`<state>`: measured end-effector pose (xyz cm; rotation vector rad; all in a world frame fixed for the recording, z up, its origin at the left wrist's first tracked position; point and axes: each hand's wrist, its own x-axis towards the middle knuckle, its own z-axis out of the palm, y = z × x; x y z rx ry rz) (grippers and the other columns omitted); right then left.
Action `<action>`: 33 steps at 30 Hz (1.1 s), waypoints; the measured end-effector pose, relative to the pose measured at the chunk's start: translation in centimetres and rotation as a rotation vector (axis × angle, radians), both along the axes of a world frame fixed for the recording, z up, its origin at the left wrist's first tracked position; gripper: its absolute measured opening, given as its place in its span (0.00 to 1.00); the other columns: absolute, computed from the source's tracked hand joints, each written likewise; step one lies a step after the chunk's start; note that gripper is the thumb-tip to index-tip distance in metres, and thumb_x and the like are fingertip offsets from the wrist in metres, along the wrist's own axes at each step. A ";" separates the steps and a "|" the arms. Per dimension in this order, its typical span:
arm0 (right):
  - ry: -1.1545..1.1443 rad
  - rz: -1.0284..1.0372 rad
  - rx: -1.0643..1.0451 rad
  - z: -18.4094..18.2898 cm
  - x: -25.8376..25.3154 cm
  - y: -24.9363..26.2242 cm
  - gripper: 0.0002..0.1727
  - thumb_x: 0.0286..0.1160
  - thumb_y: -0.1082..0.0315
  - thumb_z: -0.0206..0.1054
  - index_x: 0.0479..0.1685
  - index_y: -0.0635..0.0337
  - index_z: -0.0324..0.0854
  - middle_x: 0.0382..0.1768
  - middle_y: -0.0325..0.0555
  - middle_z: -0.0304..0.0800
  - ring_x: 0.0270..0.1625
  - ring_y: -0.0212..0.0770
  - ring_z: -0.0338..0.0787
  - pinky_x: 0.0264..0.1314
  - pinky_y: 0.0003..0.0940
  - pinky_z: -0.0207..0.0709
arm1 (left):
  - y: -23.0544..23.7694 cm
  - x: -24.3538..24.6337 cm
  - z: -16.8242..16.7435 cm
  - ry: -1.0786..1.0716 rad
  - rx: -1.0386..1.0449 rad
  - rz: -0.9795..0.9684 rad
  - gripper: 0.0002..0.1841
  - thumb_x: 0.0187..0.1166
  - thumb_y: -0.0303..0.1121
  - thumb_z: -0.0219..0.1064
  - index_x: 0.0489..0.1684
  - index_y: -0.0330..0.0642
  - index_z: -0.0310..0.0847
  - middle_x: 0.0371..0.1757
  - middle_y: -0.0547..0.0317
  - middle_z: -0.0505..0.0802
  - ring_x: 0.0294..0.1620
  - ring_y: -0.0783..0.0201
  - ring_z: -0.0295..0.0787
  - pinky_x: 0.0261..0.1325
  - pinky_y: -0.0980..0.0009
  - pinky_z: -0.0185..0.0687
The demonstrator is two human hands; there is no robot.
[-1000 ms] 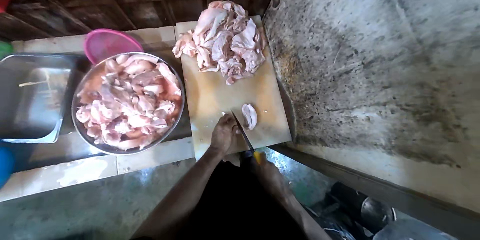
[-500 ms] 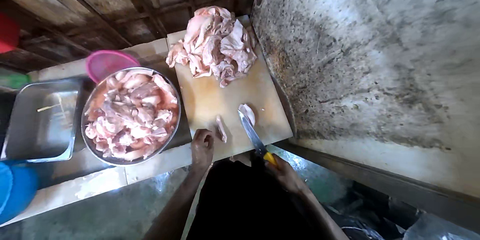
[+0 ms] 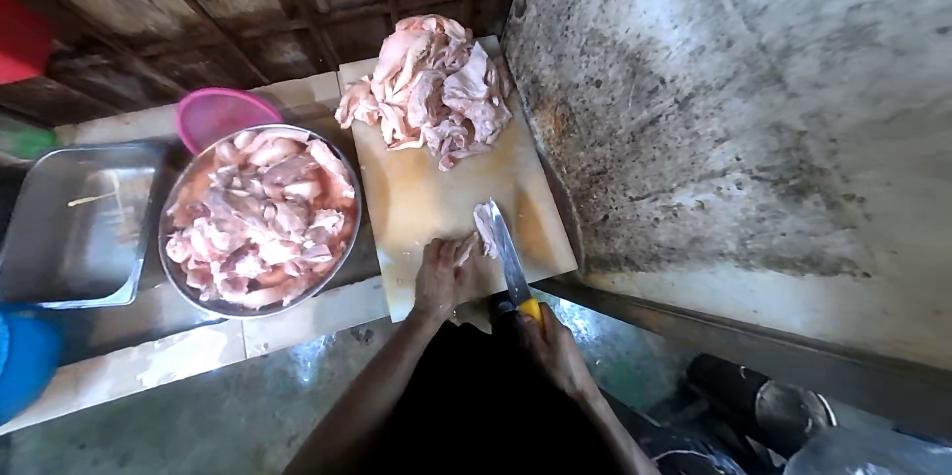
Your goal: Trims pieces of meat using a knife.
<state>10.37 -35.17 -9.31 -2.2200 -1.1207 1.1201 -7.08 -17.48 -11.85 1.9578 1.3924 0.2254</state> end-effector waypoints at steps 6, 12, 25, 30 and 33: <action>-0.114 0.050 0.012 -0.1 -0.4 -2.4 0.23 0.87 0.54 0.58 0.72 0.58 0.77 0.35 0.46 0.92 0.34 0.44 0.93 0.41 0.47 0.89 | -1.3 -1.8 -0.4 0.040 -0.039 0.029 0.20 0.76 0.31 0.73 0.67 0.42 0.82 0.59 0.48 0.89 0.61 0.53 0.89 0.66 0.55 0.87; -0.092 0.016 0.060 0.2 -1.2 -2.1 0.24 0.86 0.57 0.60 0.74 0.59 0.76 0.35 0.45 0.92 0.34 0.42 0.93 0.41 0.45 0.90 | -1.2 -1.2 -0.3 0.120 0.038 0.032 0.21 0.78 0.39 0.71 0.67 0.42 0.84 0.61 0.47 0.88 0.61 0.51 0.89 0.63 0.54 0.88; -0.030 -0.081 0.138 0.1 -1.6 -3.0 0.24 0.87 0.53 0.57 0.73 0.59 0.77 0.33 0.43 0.92 0.31 0.40 0.93 0.39 0.44 0.90 | 2.0 -0.9 2.4 -0.294 -0.393 -0.007 0.14 0.86 0.34 0.66 0.63 0.37 0.84 0.46 0.48 0.93 0.41 0.56 0.92 0.51 0.54 0.90; -0.008 -0.123 0.106 0.0 -1.7 -3.0 0.25 0.87 0.52 0.57 0.73 0.58 0.76 0.34 0.42 0.92 0.32 0.40 0.93 0.39 0.44 0.90 | 1.9 -2.5 2.9 -0.797 -0.604 0.065 0.15 0.84 0.27 0.59 0.64 0.37 0.83 0.50 0.50 0.91 0.41 0.60 0.87 0.49 0.63 0.87; -0.002 -0.117 0.102 -0.1 -1.8 -2.9 0.24 0.87 0.51 0.57 0.73 0.57 0.76 0.33 0.43 0.92 0.31 0.40 0.92 0.38 0.45 0.89 | 1.9 -2.4 4.2 -0.941 -0.709 0.140 0.19 0.85 0.28 0.51 0.66 0.34 0.84 0.53 0.47 0.91 0.42 0.61 0.87 0.50 0.65 0.86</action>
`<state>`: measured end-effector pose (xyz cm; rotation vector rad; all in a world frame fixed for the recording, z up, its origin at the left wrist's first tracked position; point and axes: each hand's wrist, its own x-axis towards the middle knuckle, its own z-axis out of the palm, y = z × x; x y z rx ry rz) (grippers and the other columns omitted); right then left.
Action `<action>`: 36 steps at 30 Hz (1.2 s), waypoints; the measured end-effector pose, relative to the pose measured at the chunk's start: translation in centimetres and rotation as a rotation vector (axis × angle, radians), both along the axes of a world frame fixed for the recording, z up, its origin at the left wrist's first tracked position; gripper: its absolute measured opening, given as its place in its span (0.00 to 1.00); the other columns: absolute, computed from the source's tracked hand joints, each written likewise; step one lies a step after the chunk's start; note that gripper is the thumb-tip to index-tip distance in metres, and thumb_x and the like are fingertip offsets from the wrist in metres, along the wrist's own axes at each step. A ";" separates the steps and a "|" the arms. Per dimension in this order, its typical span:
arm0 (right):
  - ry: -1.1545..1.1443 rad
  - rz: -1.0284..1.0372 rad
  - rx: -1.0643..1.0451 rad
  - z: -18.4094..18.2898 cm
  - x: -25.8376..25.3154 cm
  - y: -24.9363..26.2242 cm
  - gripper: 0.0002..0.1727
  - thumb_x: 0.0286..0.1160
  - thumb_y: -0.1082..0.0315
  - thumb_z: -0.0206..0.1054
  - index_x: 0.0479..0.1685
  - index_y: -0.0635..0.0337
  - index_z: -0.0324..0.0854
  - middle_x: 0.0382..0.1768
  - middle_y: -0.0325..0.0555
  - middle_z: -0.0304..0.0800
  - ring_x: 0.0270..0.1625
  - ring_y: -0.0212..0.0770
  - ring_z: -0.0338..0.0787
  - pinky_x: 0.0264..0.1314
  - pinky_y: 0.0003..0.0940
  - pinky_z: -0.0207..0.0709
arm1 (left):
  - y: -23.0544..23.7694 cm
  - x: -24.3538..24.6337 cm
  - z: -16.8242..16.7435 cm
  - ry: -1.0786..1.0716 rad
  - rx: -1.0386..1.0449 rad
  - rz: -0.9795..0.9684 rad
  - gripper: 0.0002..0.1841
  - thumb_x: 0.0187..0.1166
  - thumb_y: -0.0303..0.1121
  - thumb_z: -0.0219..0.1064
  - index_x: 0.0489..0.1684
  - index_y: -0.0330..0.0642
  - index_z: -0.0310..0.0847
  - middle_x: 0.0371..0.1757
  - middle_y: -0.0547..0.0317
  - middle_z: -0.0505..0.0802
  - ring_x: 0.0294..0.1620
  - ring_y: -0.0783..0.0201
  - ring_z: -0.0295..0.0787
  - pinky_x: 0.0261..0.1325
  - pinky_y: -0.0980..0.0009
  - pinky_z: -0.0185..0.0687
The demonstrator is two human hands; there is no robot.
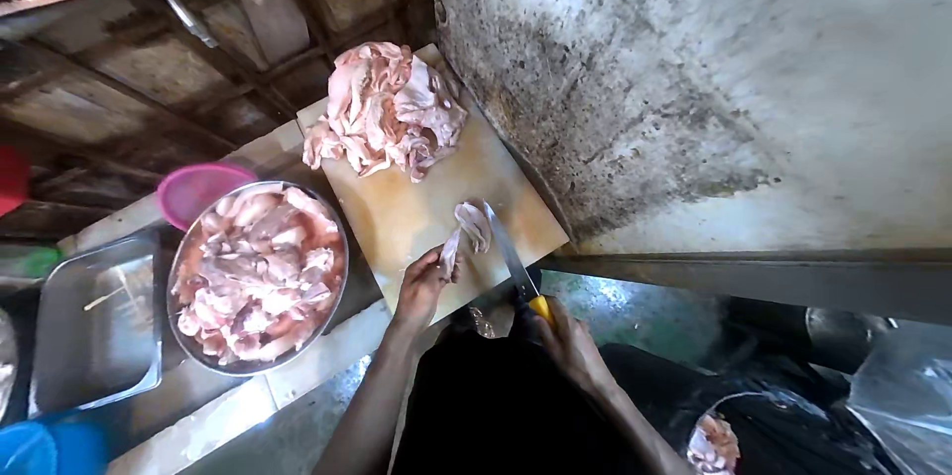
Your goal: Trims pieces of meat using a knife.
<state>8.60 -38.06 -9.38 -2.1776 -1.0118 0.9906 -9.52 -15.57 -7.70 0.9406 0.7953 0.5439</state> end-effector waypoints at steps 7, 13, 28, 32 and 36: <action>-0.033 0.203 -0.117 -0.3 1.5 0.1 0.25 0.86 0.48 0.59 0.72 0.51 0.80 0.39 0.51 0.93 0.40 0.51 0.94 0.46 0.54 0.87 | 0.7 -0.9 2.0 -0.070 0.192 0.090 0.14 0.84 0.24 0.61 0.62 0.36 0.88 0.54 0.45 0.92 0.46 0.57 0.91 0.55 0.61 0.90; -0.121 0.240 -0.301 -0.4 2.4 1.7 0.25 0.87 0.51 0.59 0.80 0.45 0.75 0.47 0.57 0.94 0.49 0.60 0.94 0.54 0.63 0.85 | 1.1 -0.9 4.0 -0.059 0.288 0.122 0.17 0.79 0.19 0.64 0.63 0.38 0.89 0.57 0.47 0.92 0.49 0.55 0.92 0.58 0.58 0.91; -0.149 0.080 -0.080 0.8 5.6 2.7 0.23 0.87 0.52 0.59 0.71 0.56 0.79 0.34 0.49 0.92 0.34 0.48 0.93 0.43 0.54 0.87 | 4.7 -0.4 -1.5 0.699 0.756 -0.516 0.14 0.78 0.25 0.71 0.61 0.40 0.89 0.58 0.50 0.93 0.54 0.56 0.93 0.63 0.55 0.89; -0.109 0.059 -0.104 0.5 4.0 1.4 0.24 0.86 0.52 0.60 0.73 0.55 0.79 0.36 0.48 0.93 0.35 0.47 0.94 0.43 0.53 0.89 | 5.1 -1.6 -3.6 0.748 0.817 -0.361 0.14 0.78 0.22 0.68 0.59 0.40 0.89 0.56 0.47 0.91 0.57 0.54 0.90 0.65 0.56 0.87; -0.076 0.091 -0.084 -0.3 1.9 -0.2 0.25 0.86 0.51 0.60 0.73 0.56 0.78 0.37 0.50 0.93 0.36 0.49 0.94 0.44 0.53 0.89 | 5.0 -2.0 -3.4 0.773 0.787 -0.256 0.12 0.79 0.23 0.68 0.57 0.41 0.90 0.53 0.49 0.92 0.47 0.55 0.92 0.56 0.56 0.90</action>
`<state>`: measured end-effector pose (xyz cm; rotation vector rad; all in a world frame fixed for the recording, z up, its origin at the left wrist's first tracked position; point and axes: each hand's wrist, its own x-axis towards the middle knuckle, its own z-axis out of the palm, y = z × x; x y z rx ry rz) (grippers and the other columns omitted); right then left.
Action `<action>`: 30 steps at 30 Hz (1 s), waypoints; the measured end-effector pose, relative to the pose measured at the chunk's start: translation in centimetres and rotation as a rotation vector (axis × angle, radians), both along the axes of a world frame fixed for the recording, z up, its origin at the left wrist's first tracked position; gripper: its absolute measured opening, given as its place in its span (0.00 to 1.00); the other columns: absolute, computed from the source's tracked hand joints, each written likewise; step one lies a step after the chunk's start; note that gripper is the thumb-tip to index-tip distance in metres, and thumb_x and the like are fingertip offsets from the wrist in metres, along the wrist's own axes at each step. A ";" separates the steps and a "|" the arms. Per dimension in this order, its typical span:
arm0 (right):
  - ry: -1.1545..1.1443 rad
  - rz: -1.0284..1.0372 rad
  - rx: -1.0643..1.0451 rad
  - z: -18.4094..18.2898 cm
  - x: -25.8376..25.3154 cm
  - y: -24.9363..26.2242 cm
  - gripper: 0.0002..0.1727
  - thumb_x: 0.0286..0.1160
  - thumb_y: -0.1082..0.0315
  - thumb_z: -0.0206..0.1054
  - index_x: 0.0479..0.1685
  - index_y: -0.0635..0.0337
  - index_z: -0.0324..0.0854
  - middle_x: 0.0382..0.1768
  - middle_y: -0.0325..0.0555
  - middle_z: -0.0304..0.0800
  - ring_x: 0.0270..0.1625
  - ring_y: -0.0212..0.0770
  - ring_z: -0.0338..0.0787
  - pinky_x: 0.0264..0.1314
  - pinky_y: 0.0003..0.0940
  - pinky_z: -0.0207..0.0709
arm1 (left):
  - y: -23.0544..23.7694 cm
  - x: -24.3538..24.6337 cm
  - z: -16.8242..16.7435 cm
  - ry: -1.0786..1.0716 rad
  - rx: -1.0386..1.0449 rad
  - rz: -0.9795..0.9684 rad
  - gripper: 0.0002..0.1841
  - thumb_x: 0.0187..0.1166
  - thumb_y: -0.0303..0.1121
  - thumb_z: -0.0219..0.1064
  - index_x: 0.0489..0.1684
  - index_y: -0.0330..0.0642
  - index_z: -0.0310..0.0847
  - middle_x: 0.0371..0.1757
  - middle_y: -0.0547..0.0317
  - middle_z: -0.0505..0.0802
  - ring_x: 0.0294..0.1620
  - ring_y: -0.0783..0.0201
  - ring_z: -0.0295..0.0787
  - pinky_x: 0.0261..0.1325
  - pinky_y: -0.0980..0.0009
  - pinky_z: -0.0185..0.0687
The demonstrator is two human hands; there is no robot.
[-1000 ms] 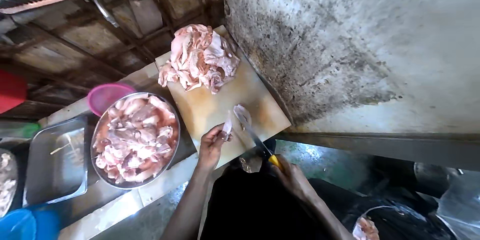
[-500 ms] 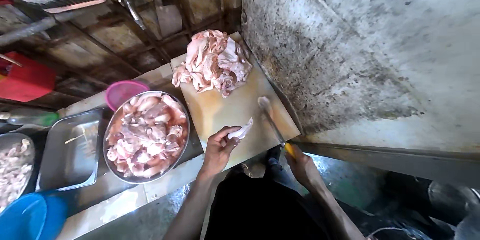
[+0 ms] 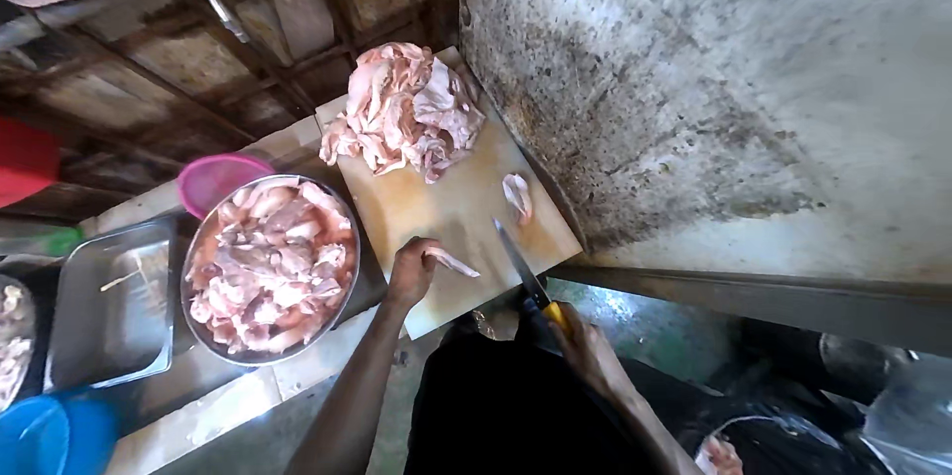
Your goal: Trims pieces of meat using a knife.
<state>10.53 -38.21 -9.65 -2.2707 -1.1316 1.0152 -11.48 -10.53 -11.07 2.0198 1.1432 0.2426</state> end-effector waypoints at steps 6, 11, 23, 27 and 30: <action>0.005 0.037 0.000 0.0 -0.9 -0.3 0.25 0.86 0.50 0.58 0.74 0.54 0.78 0.36 0.49 0.93 0.36 0.47 0.94 0.42 0.51 0.88 | 1.2 3.0 1.3 -0.060 -0.111 -0.066 0.09 0.77 0.23 0.68 0.50 0.40 0.91 0.49 0.51 0.91 0.42 0.59 0.90 0.50 0.60 0.89; -0.023 -0.008 0.012 0.1 0.3 -0.1 0.25 0.87 0.50 0.59 0.74 0.55 0.78 0.37 0.46 0.93 0.36 0.45 0.94 0.44 0.49 0.89 | 2.4 5.7 1.6 -0.084 -0.240 0.118 0.24 0.76 0.22 0.71 0.73 0.42 0.81 0.65 0.44 0.88 0.52 0.55 0.93 0.58 0.58 0.92; -0.069 0.020 -0.092 1.2 0.4 2.2 0.25 0.87 0.51 0.59 0.78 0.50 0.76 0.41 0.51 0.94 0.41 0.52 0.95 0.49 0.56 0.88 | -4.2 8.8 0.5 0.172 -0.121 0.203 0.23 0.77 0.44 0.74 0.67 0.43 0.82 0.65 0.44 0.87 0.60 0.47 0.90 0.61 0.44 0.88; -0.112 0.019 -0.228 2.6 0.3 4.8 0.26 0.89 0.49 0.56 0.79 0.48 0.75 0.47 0.54 0.94 0.49 0.57 0.95 0.54 0.60 0.85 | -4.0 9.7 0.0 0.113 -0.016 0.122 0.16 0.75 0.25 0.72 0.60 0.42 0.84 0.62 0.43 0.88 0.64 0.43 0.86 0.62 0.45 0.87; -0.132 0.071 -0.269 3.6 0.9 6.1 0.26 0.89 0.49 0.55 0.81 0.46 0.73 0.50 0.55 0.94 0.53 0.58 0.94 0.57 0.61 0.85 | -2.7 9.0 0.2 0.073 0.025 -0.001 0.15 0.78 0.24 0.70 0.62 0.41 0.85 0.64 0.43 0.89 0.67 0.42 0.85 0.66 0.46 0.85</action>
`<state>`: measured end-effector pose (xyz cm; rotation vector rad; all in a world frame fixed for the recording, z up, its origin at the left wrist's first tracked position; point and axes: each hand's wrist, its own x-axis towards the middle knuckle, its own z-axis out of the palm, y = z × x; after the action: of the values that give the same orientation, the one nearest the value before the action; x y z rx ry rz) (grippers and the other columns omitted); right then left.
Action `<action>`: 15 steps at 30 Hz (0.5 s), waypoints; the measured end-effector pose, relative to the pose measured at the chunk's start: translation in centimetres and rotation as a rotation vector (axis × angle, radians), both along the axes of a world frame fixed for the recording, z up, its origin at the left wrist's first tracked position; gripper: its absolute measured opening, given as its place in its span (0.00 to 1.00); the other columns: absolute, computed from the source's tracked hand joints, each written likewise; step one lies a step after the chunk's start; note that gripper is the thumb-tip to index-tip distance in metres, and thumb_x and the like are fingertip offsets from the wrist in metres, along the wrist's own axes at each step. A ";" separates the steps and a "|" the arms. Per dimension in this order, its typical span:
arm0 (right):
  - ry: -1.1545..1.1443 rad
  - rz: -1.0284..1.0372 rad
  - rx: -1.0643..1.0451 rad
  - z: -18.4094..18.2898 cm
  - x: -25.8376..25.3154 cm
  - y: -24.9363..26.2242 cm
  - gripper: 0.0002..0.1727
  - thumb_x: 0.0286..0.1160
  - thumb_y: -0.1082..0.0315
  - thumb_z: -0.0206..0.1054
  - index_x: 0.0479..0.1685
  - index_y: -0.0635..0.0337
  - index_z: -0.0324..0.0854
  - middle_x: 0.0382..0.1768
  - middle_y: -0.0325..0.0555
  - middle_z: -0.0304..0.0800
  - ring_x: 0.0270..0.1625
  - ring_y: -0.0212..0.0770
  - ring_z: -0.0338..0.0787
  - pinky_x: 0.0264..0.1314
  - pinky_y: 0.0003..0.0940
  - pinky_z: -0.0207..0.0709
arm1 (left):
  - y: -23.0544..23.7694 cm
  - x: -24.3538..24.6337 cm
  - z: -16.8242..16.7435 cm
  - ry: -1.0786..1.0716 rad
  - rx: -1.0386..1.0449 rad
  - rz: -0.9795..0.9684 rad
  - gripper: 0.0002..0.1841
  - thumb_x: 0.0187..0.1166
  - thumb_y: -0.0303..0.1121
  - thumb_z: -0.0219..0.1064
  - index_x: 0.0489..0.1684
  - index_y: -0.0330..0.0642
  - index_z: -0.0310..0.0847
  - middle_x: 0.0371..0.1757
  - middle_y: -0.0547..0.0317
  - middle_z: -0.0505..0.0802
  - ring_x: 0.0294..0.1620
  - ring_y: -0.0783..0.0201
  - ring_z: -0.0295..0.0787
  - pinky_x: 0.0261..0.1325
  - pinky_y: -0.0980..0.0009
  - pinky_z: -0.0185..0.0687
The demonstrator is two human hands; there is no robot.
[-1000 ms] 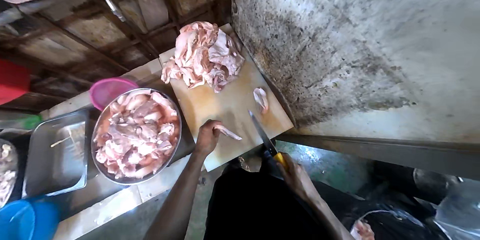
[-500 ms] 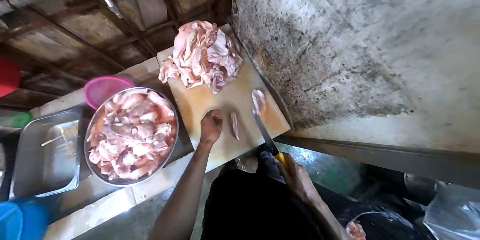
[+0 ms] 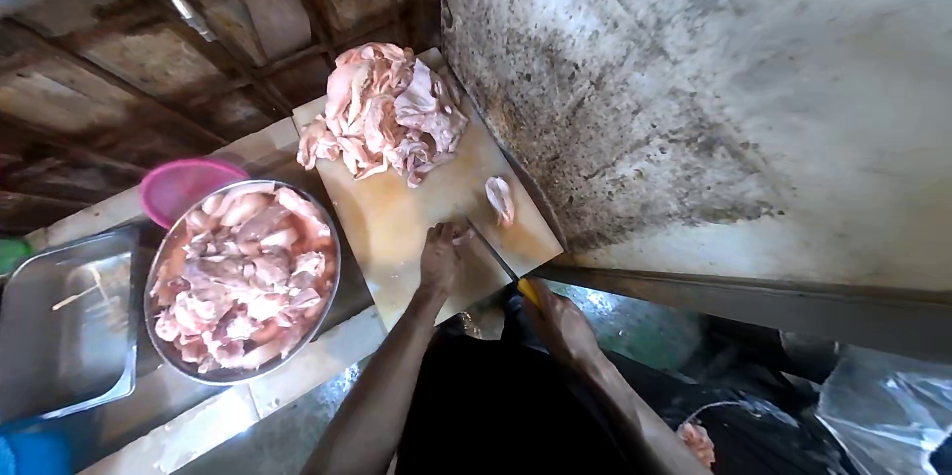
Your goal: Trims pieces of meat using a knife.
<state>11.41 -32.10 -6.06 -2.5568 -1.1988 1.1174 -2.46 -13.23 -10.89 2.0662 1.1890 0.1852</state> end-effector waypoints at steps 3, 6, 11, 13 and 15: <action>-0.015 0.064 -0.040 0.4 0.2 0.4 0.25 0.90 0.48 0.54 0.82 0.41 0.72 0.54 0.55 0.93 0.56 0.59 0.93 0.58 0.61 0.84 | 0.9 -0.6 0.6 0.003 0.017 -0.060 0.13 0.77 0.29 0.73 0.58 0.41 0.85 0.62 0.44 0.89 0.65 0.43 0.86 0.65 0.46 0.85; -0.063 0.123 -0.090 0.8 0.0 0.5 0.26 0.91 0.48 0.52 0.84 0.41 0.70 0.60 0.55 0.92 0.56 0.62 0.93 0.56 0.63 0.84 | 0.9 -0.2 -0.4 -0.043 0.079 -0.035 0.10 0.74 0.34 0.77 0.44 0.39 0.88 0.54 0.45 0.90 0.58 0.47 0.88 0.62 0.49 0.87; -0.111 0.187 -0.208 2.0 -1.3 1.7 0.25 0.95 0.55 0.47 0.84 0.55 0.65 0.61 0.64 0.87 0.51 0.68 0.93 0.50 0.63 0.85 | 0.5 0.7 -1.8 -0.129 0.130 0.065 0.03 0.74 0.26 0.75 0.39 0.37 0.92 0.49 0.48 0.94 0.51 0.51 0.93 0.58 0.52 0.90; -0.061 0.172 -0.225 1.2 -1.8 4.1 0.25 0.92 0.61 0.51 0.84 0.57 0.63 0.59 0.66 0.87 0.54 0.68 0.92 0.53 0.63 0.85 | 0.5 1.3 -2.1 -0.120 0.149 0.079 0.03 0.73 0.26 0.75 0.37 0.36 0.93 0.46 0.48 0.96 0.50 0.52 0.94 0.59 0.53 0.90; -0.036 0.143 -0.154 -0.7 -1.9 6.9 0.27 0.90 0.62 0.54 0.85 0.55 0.61 0.57 0.63 0.88 0.53 0.65 0.92 0.51 0.61 0.86 | 0.6 1.7 -2.1 -0.092 0.160 0.056 0.04 0.74 0.26 0.73 0.37 0.36 0.93 0.46 0.48 0.96 0.50 0.53 0.94 0.60 0.54 0.90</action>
<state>9.52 -25.22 -6.72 -2.6498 -1.3740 1.2440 -0.79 -12.66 -12.96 2.1380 1.2095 0.4099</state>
